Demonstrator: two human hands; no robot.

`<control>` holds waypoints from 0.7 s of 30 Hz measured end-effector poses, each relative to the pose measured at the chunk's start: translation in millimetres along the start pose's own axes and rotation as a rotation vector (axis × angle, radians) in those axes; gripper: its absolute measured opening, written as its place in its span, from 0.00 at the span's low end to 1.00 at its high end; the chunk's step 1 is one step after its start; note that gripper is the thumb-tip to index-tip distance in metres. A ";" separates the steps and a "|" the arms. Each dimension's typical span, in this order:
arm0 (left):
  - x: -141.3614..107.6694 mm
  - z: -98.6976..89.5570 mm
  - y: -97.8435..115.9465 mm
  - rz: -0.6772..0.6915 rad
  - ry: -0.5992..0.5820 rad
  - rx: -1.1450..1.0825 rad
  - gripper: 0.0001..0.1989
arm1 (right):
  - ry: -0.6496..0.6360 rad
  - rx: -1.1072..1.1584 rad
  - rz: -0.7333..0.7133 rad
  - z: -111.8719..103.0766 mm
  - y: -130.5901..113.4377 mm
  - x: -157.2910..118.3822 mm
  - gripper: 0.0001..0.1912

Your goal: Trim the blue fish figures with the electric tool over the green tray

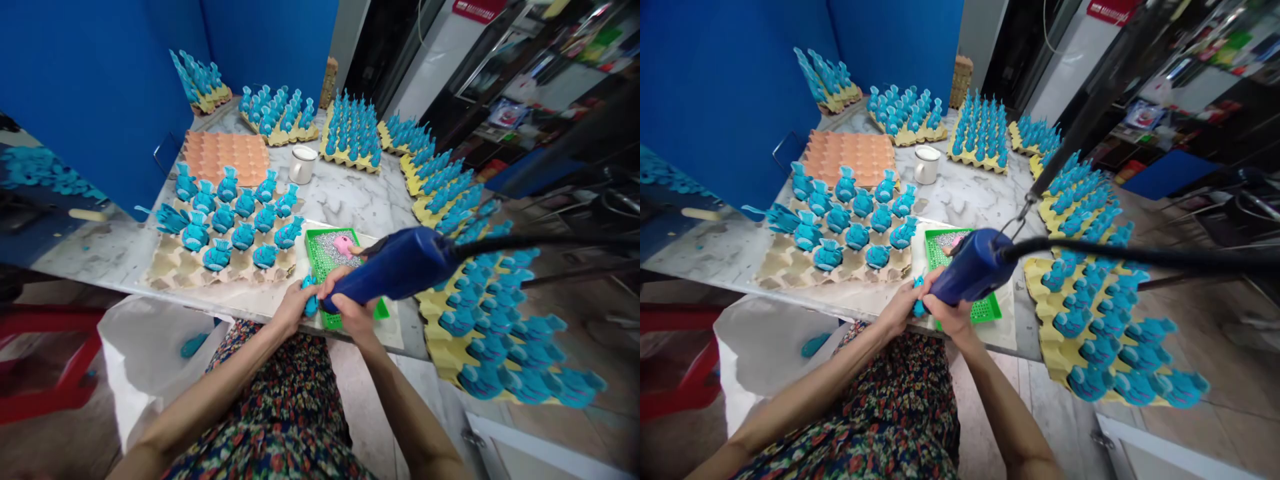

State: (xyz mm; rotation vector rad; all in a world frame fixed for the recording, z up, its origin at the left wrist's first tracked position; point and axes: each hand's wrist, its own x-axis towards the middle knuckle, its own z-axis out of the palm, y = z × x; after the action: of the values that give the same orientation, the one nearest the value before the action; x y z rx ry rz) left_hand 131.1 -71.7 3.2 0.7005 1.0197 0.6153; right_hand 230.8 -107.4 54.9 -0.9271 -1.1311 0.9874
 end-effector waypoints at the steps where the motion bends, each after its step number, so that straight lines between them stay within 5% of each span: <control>1: -0.8 -3.2 2.9 -0.038 -0.060 0.059 0.14 | -0.020 0.047 -0.026 0.7 -4.3 2.8 0.10; 4: -2.6 -12.4 8.7 -0.069 -0.124 0.175 0.15 | -0.056 0.083 -0.075 -1.8 -12.8 8.0 0.11; 8: -3.1 -18.2 4.8 -0.026 -0.064 0.144 0.17 | 0.109 -0.094 -0.099 -11.1 -3.3 4.3 0.05; 13: -2.7 -17.5 -3.0 0.004 -0.044 -0.011 0.14 | 0.272 -0.084 -0.050 -17.2 17.7 -5.8 0.14; 18: -3.8 -17.2 -1.3 0.001 -0.054 0.005 0.15 | 0.265 -0.083 -0.059 -18.4 20.8 -10.6 0.18; 21: -5.0 -16.6 0.9 -0.019 -0.053 0.002 0.16 | 0.262 -0.100 -0.073 -18.5 22.4 -12.5 0.11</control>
State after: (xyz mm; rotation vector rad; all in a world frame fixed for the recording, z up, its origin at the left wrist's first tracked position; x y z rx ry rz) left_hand 114.0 -71.0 0.8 0.7053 0.9770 0.5767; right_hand 243.9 -114.3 26.9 -1.0543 -0.9917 0.7312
